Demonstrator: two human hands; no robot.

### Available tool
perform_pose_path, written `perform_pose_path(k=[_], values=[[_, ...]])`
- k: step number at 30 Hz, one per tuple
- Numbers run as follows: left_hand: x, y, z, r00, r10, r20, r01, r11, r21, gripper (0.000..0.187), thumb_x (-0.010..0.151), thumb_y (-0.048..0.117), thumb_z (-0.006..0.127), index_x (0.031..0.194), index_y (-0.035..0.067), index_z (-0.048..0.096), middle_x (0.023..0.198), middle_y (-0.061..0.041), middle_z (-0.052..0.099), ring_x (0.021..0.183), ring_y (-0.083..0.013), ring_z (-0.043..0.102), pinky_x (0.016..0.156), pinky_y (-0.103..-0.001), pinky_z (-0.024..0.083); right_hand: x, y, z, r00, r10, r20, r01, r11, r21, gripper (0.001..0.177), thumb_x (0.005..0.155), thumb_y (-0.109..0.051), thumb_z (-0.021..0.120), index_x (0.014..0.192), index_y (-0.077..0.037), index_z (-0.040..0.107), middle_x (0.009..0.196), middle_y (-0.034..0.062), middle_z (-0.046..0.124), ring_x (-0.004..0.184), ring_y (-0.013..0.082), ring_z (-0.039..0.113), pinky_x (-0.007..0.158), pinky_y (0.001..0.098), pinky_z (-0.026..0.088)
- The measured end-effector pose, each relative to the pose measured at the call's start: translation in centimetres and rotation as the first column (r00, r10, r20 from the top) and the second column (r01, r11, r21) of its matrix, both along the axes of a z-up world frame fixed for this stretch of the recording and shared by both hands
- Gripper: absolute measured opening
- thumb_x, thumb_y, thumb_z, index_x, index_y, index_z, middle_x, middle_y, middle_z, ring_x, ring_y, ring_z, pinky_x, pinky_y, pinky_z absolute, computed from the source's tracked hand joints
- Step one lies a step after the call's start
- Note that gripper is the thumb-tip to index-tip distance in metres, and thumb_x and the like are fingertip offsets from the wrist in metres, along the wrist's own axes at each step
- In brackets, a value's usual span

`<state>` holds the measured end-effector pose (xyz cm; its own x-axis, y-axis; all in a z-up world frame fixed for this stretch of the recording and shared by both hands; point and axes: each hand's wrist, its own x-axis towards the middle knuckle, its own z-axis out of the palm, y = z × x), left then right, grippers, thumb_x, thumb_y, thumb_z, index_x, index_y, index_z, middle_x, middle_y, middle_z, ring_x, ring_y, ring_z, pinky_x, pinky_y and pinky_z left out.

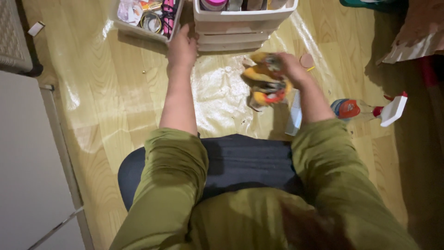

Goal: The person wipes various cosmetic items with a cloth, including a pink sponge, a small bottle, and a blue box, then places them into a clear plastic drawer. The person then sprays the empty drawer with a cleaning solution and wipes it clean with the cloth.

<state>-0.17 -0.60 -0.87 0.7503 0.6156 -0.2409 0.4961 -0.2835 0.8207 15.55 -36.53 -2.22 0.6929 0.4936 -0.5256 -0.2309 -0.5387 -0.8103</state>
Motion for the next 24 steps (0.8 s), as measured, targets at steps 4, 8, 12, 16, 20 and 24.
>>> perform_pose_path(k=[4,8,12,16,20,24], values=[[-0.7,1.1,-0.7,0.982,-0.062,-0.179,0.082,0.991,0.108,0.037,0.088,0.024,0.075,0.123,0.013,0.067,0.103,-0.010,0.074,0.094,-0.0273,0.072,0.085,-0.044,0.056,3.3,-7.4,0.7,0.973,-0.230,-0.025,0.231,0.963,0.138,0.046,0.114,-0.043,0.049,0.101,-0.003,0.067,0.082,0.0076,0.065,0.068,0.0177,0.059,0.061,0.0311,0.046],[-1.7,-0.7,-3.2,0.938,-0.138,-0.319,0.233,0.931,0.282,0.029,0.086,0.027,0.077,0.111,0.014,0.072,0.111,-0.012,0.070,0.099,-0.0346,0.067,0.084,-0.049,0.054,3.5,-8.2,0.0,0.908,-0.287,0.306,0.316,0.948,-0.047,0.029,0.101,-0.026,0.064,0.107,0.001,0.056,0.089,0.0083,0.066,0.076,0.0220,0.067,0.065,0.0359,0.052],[-3.0,-2.6,-6.4,0.969,-0.149,-0.196,0.215,0.899,0.382,0.032,0.079,0.025,0.080,0.107,0.013,0.070,0.118,-0.014,0.063,0.098,-0.0368,0.067,0.079,-0.051,0.054,0.5,-5.4,0.6,0.449,0.309,0.838,0.309,0.827,-0.471,0.050,0.076,-0.032,0.090,0.105,-0.001,0.064,0.098,0.0180,0.067,0.093,0.0380,0.064,0.073,0.0484,0.051],[-3.0,-3.3,-8.7,0.955,-0.179,-0.235,0.252,0.910,0.329,0.016,0.095,0.024,0.073,0.107,0.014,0.070,0.126,-0.014,0.062,0.100,-0.0381,0.067,0.084,-0.052,0.053,-2.7,1.0,2.5,0.645,0.149,0.750,0.025,0.976,-0.216,0.027,0.093,-0.021,0.074,0.114,-0.006,0.066,0.106,0.0134,0.070,0.099,0.0262,0.066,0.084,0.0411,0.051],[-2.4,-3.3,-8.1,0.945,-0.225,-0.238,0.295,0.900,0.322,0.018,0.089,0.020,0.074,0.100,0.007,0.070,0.123,-0.020,0.061,0.097,-0.0394,0.066,0.080,-0.050,0.053,-5.1,9.2,3.5,0.998,-0.056,-0.027,0.062,0.949,0.310,0.021,0.100,-0.019,0.060,0.119,-0.013,0.066,0.102,0.0079,0.073,0.094,0.0178,0.071,0.087,0.0330,0.057],[-1.6,-1.7,-4.1,0.847,-0.426,-0.318,0.354,0.898,-0.260,0.013,0.091,0.015,0.076,0.093,0.004,0.070,0.103,-0.019,0.071,0.080,-0.0285,0.066,0.065,-0.042,0.052,-6.0,14.5,2.2,0.873,-0.187,-0.450,0.423,0.748,0.511,0.026,0.095,-0.013,0.060,0.121,-0.011,0.057,0.093,0.0086,0.069,0.078,0.0186,0.065,0.073,0.0320,0.057]])
